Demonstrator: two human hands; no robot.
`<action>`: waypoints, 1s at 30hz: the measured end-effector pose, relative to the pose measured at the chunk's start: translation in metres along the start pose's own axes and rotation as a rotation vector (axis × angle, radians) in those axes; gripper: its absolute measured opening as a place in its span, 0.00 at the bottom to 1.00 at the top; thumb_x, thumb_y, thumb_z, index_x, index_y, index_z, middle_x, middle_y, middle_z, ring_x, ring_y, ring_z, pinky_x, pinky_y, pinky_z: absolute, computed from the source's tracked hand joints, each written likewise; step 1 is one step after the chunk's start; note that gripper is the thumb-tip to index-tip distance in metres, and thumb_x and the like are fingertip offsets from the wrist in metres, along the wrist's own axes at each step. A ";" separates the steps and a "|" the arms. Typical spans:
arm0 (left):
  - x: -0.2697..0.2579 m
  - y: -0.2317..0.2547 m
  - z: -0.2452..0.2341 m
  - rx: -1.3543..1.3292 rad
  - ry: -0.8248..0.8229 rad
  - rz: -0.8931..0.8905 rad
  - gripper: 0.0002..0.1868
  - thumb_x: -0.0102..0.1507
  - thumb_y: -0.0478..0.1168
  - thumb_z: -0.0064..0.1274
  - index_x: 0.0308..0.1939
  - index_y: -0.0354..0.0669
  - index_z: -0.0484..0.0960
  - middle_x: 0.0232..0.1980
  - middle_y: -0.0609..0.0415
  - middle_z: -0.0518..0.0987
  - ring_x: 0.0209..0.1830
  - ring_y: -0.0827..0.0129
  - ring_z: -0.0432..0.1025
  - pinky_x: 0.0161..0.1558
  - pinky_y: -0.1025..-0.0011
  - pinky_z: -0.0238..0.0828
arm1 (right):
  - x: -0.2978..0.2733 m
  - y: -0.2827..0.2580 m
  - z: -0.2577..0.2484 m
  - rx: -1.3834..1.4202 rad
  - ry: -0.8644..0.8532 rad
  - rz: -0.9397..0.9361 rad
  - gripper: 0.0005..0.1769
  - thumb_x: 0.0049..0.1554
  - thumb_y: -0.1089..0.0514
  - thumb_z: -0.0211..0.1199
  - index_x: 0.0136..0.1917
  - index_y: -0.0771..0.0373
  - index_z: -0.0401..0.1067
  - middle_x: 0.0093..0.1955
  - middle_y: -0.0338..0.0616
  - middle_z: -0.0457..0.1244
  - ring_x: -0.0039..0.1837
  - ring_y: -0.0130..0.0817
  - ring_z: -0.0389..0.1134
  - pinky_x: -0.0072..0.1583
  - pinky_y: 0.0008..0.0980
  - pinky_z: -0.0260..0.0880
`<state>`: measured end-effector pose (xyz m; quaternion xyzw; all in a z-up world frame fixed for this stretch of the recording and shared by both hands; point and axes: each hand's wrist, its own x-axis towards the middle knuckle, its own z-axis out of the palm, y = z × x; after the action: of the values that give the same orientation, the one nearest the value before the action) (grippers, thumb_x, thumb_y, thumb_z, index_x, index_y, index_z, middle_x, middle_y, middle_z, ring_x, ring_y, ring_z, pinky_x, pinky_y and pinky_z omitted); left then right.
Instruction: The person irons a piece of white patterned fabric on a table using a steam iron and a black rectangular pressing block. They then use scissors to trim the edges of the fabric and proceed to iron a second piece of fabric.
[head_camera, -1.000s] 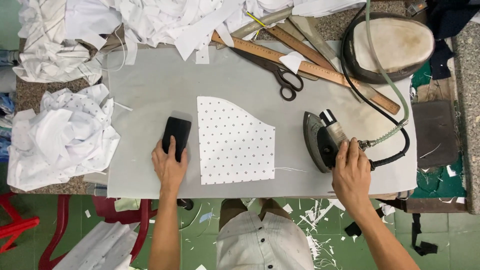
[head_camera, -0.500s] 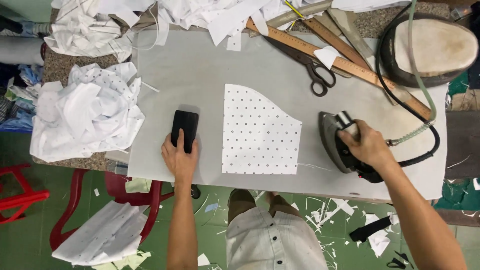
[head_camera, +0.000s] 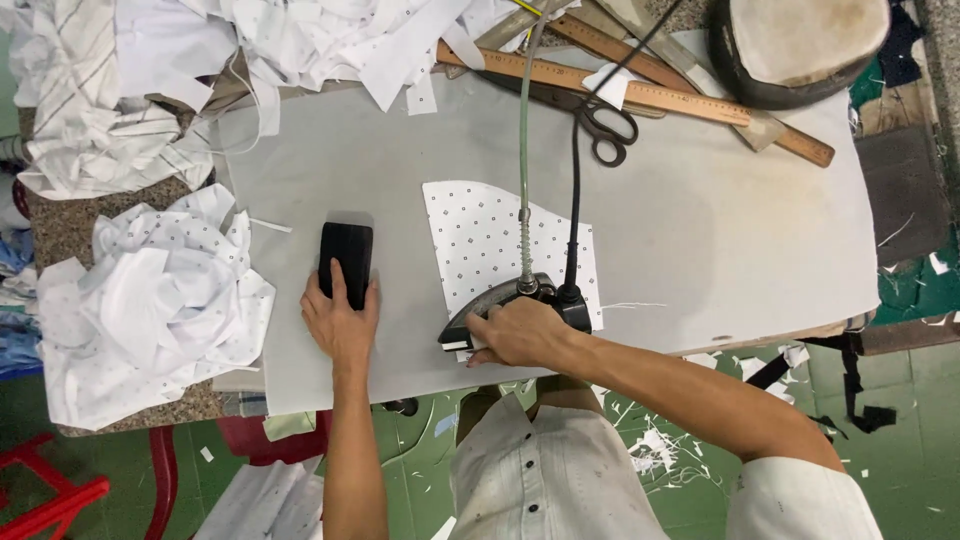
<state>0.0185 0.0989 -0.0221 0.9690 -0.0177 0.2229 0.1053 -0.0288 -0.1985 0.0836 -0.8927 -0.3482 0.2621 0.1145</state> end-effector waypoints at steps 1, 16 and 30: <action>0.000 -0.001 0.000 -0.002 -0.005 -0.001 0.36 0.62 0.54 0.64 0.73 0.56 0.72 0.63 0.43 0.69 0.57 0.54 0.65 0.50 0.59 0.66 | -0.006 -0.001 -0.007 0.003 -0.004 0.002 0.34 0.63 0.31 0.48 0.65 0.61 0.62 0.38 0.58 0.68 0.37 0.50 0.73 0.38 0.42 0.74; -0.009 0.008 0.004 0.047 -0.080 -0.059 0.33 0.64 0.51 0.64 0.72 0.51 0.77 0.61 0.37 0.72 0.60 0.48 0.66 0.56 0.56 0.65 | -0.171 0.112 0.006 -0.166 0.238 0.133 0.27 0.62 0.32 0.54 0.50 0.59 0.68 0.31 0.53 0.66 0.33 0.46 0.72 0.37 0.40 0.72; -0.042 0.275 -0.002 -0.428 -0.588 0.396 0.29 0.60 0.50 0.62 0.66 0.56 0.78 0.60 0.40 0.72 0.61 0.52 0.67 0.63 0.58 0.65 | -0.288 0.293 0.030 0.333 0.608 1.163 0.40 0.59 0.24 0.58 0.69 0.56 0.68 0.53 0.55 0.71 0.55 0.54 0.74 0.54 0.50 0.74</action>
<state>-0.0425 -0.1698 0.0148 0.9255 -0.2790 -0.0561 0.2499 -0.0593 -0.6090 0.0567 -0.9392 0.2817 0.0684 0.1839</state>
